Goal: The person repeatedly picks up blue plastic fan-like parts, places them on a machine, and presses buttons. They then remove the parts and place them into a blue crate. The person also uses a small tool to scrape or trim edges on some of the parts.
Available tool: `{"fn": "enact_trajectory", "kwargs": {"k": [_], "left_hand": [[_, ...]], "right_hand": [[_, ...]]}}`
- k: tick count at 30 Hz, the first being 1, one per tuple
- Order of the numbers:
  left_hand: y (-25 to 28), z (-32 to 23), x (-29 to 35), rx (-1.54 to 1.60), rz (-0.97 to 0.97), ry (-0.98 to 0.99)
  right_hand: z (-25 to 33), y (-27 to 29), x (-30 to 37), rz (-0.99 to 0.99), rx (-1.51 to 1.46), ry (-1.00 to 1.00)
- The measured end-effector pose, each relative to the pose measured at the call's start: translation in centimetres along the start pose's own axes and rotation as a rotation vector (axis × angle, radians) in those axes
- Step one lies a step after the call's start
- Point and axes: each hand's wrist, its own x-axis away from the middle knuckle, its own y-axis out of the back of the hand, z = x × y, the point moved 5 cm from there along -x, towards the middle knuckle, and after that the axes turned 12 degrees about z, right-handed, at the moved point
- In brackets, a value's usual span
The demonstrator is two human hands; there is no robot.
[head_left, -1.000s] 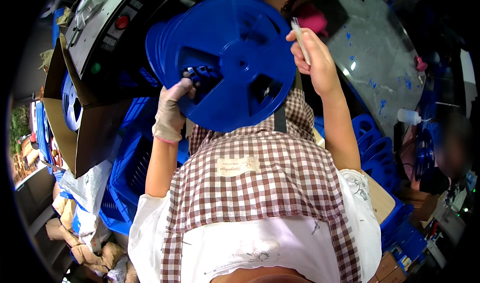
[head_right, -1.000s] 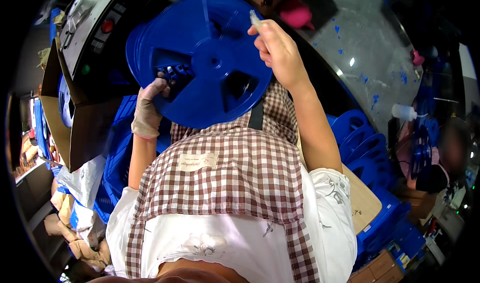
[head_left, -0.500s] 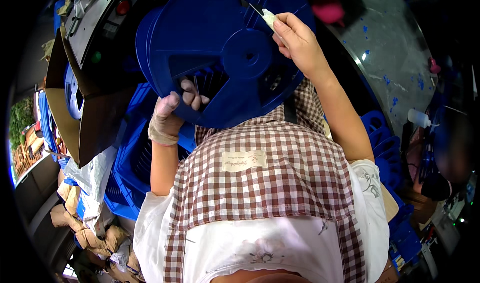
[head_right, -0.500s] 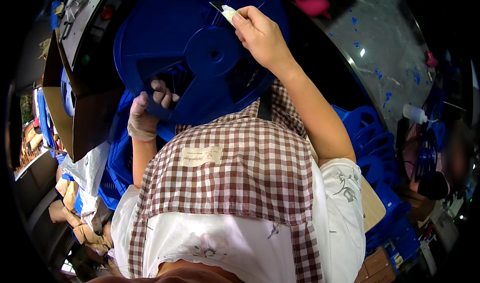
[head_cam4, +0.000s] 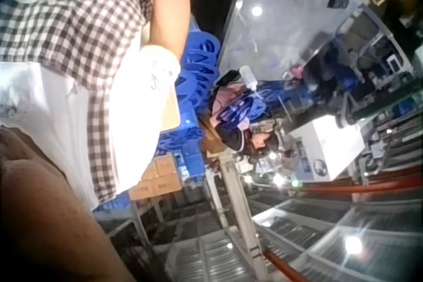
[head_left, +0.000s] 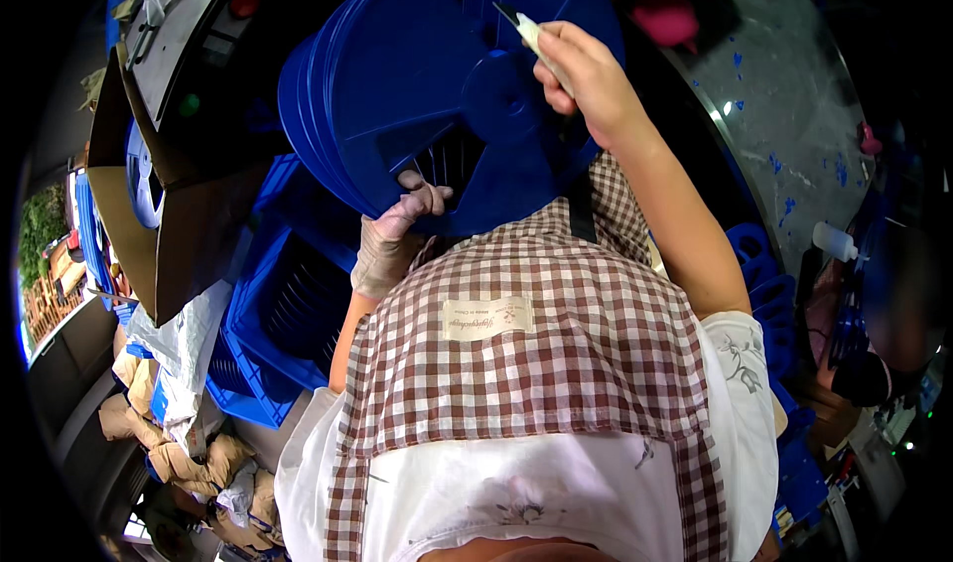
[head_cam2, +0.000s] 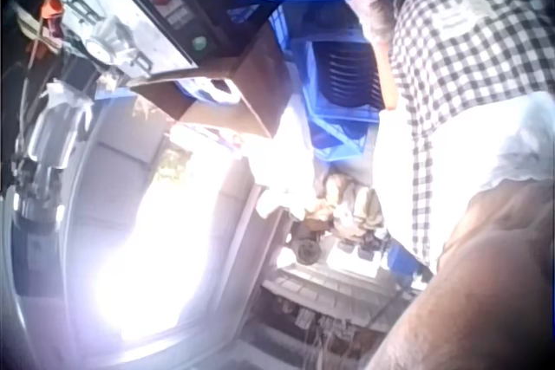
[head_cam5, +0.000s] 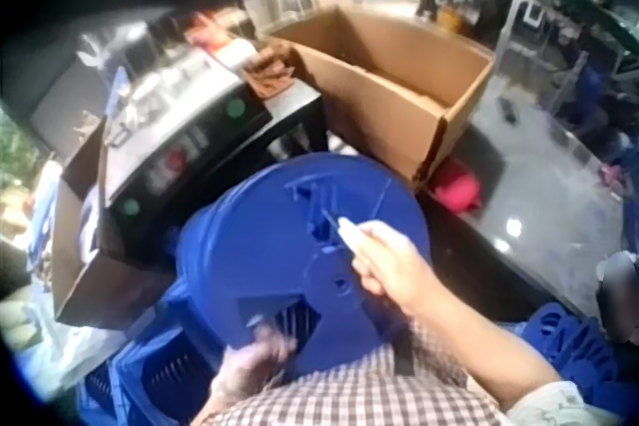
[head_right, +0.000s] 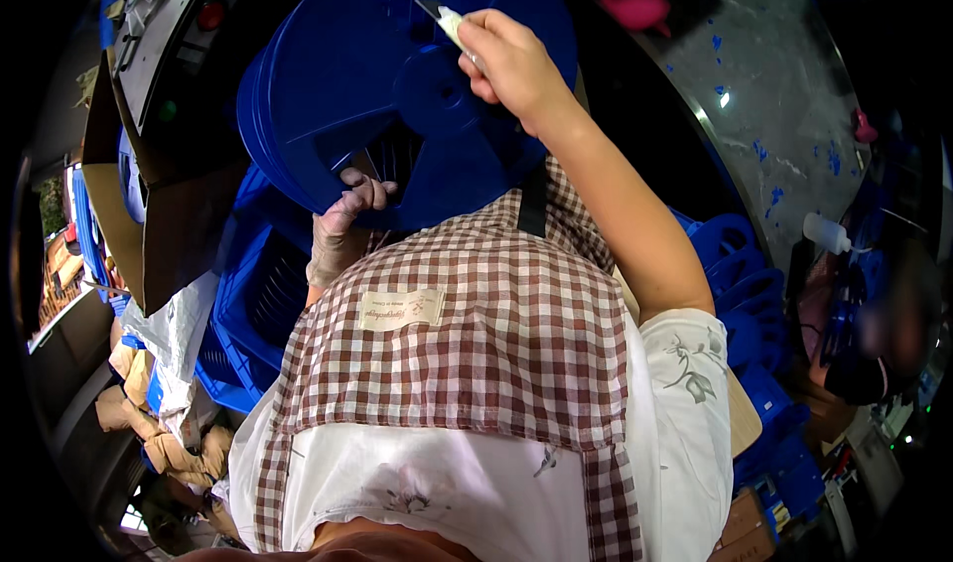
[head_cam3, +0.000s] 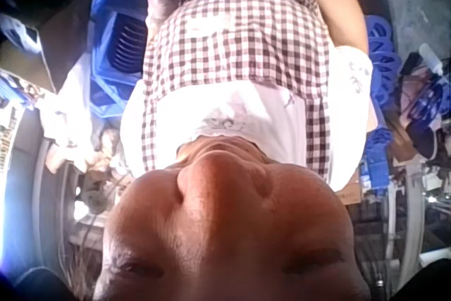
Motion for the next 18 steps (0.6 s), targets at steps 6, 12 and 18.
{"fn": "enact_trajectory", "kwargs": {"k": [6, 12, 18], "left_hand": [[-0.7, 0.2, 0.1, -0.059, 0.033, -0.001], [-1.3, 0.6, -0.3, -0.169, -0.012, 0.007], [-1.2, 1.1, -0.3, -0.164, -0.104, 0.078]], "right_hand": [[-1.7, -1.3, 1.8, 0.04, -0.092, -0.08], [-0.8, -1.7, 2.3, 0.104, -0.354, -0.214], [0.4, -2.1, 2.6, 0.134, -0.433, -0.274]]}}
